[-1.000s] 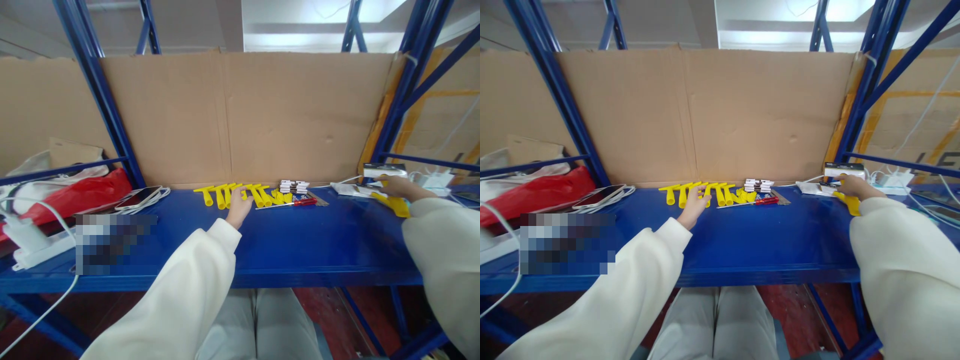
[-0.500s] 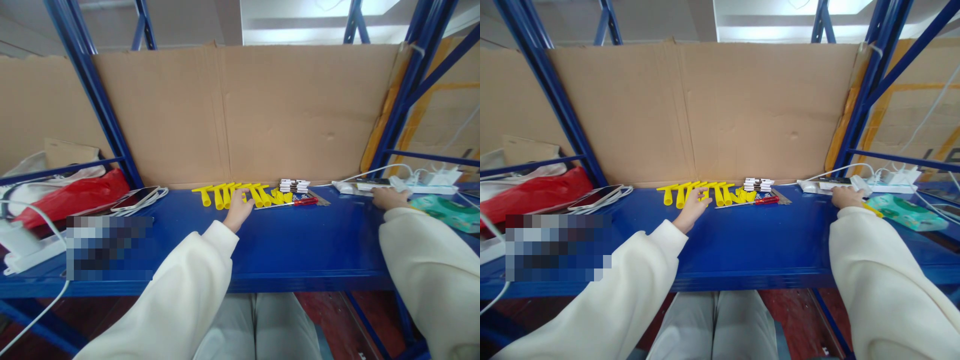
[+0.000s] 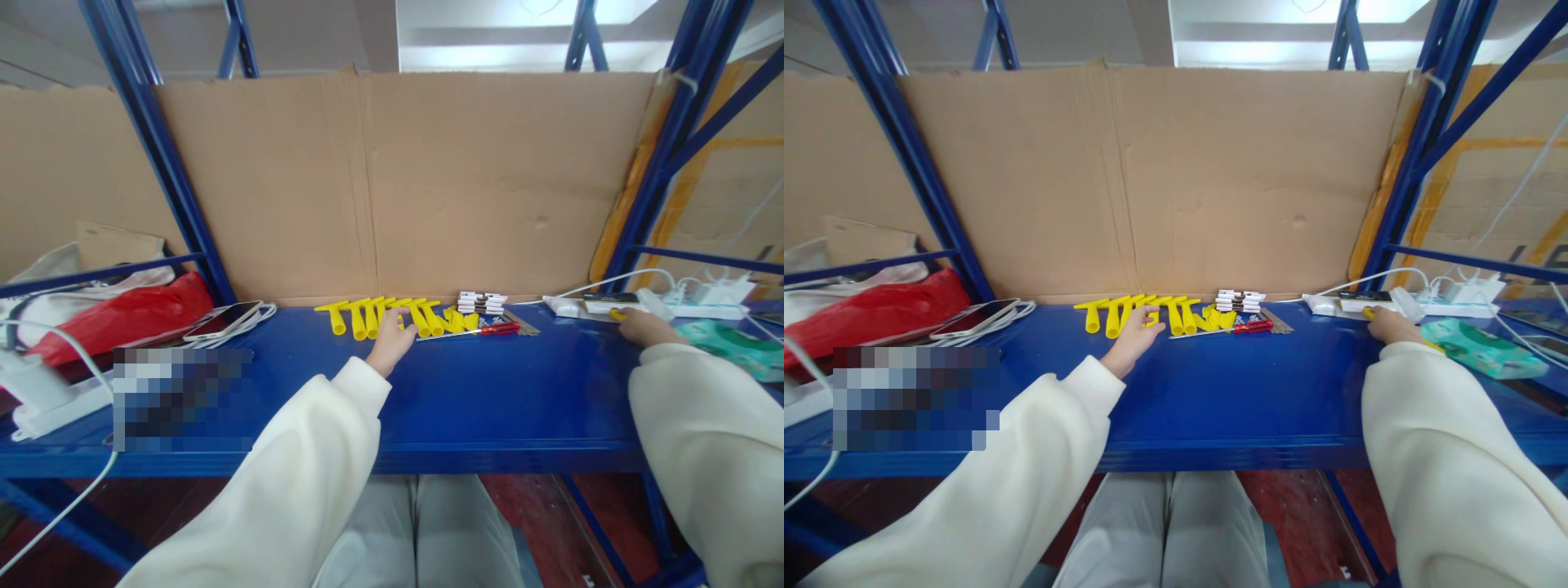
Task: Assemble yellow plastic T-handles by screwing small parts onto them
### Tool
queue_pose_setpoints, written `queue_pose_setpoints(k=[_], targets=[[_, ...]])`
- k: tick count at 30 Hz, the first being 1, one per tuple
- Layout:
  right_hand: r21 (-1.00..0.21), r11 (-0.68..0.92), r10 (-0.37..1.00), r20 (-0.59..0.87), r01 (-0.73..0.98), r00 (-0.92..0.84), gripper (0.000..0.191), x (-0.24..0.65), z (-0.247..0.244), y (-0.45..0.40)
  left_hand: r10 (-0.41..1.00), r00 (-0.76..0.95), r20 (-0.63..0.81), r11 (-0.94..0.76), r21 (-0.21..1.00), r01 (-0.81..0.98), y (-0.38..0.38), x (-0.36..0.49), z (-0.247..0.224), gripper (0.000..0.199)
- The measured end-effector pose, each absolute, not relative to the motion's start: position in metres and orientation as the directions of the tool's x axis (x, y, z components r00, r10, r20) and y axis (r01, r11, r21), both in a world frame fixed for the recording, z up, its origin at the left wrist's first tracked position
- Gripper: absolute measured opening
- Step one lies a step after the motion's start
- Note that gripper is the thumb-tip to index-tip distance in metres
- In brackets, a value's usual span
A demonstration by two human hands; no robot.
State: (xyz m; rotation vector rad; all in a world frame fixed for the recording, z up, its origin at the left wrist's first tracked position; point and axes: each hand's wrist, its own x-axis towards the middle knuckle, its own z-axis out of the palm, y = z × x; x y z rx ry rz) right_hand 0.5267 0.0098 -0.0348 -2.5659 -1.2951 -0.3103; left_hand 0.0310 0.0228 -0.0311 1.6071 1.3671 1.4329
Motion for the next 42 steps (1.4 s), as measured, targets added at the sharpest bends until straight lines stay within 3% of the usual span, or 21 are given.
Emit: queue_pose_setpoints(k=[4,9,14,18,21,24,28,31,36,42], targets=[[-0.161,-0.624,0.734,0.214,0.765,0.644,0.051,0.503,-0.024,-0.003,0.947,0.033,0.32,-0.309,0.878,0.366,0.017,0.033,-0.029,0.02],[-0.252,-0.555,0.689,0.395,0.793,0.608,0.052,0.456,-0.002,-0.012,0.905,0.227,0.36,-0.425,0.722,0.546,0.019,0.033,-0.033,0.018],[-0.406,-0.287,0.639,0.593,0.867,0.49,0.046,0.4,0.027,-0.001,0.854,0.285,0.434,-0.489,0.488,0.723,0.026,0.031,-0.035,0.02],[-0.558,0.021,0.525,0.712,0.829,0.466,0.038,0.36,0.045,0.018,0.856,0.177,0.485,-0.39,0.384,0.837,0.029,0.023,-0.031,0.029],[-0.623,0.185,0.43,0.747,0.76,0.508,0.034,0.336,0.046,0.037,0.872,-0.017,0.489,-0.215,0.414,0.885,0.03,0.01,-0.023,0.037],[-0.663,0.234,0.409,0.731,0.712,0.546,0.028,0.318,0.028,0.051,0.869,-0.245,0.43,-0.006,0.505,0.863,0.034,-0.008,-0.016,0.042],[-0.627,0.119,0.599,0.664,0.77,0.448,0.028,0.306,-0.009,0.053,0.855,-0.462,0.234,0.233,0.623,0.747,0.045,-0.032,-0.015,0.043],[-0.555,-0.024,0.721,0.566,0.831,0.399,0.032,0.306,-0.026,0.047,0.864,-0.481,0.148,0.268,0.674,0.689,0.054,-0.044,-0.021,0.042],[-0.428,-0.133,0.841,0.429,0.894,0.331,0.031,0.31,-0.024,0.039,0.846,-0.475,0.243,0.149,0.748,0.647,0.06,-0.052,-0.034,0.026],[-0.263,-0.065,0.934,0.324,0.963,0.152,0.019,0.31,-0.024,0.039,0.764,-0.556,0.327,0.16,0.74,0.654,0.06,-0.051,-0.039,0.024]])
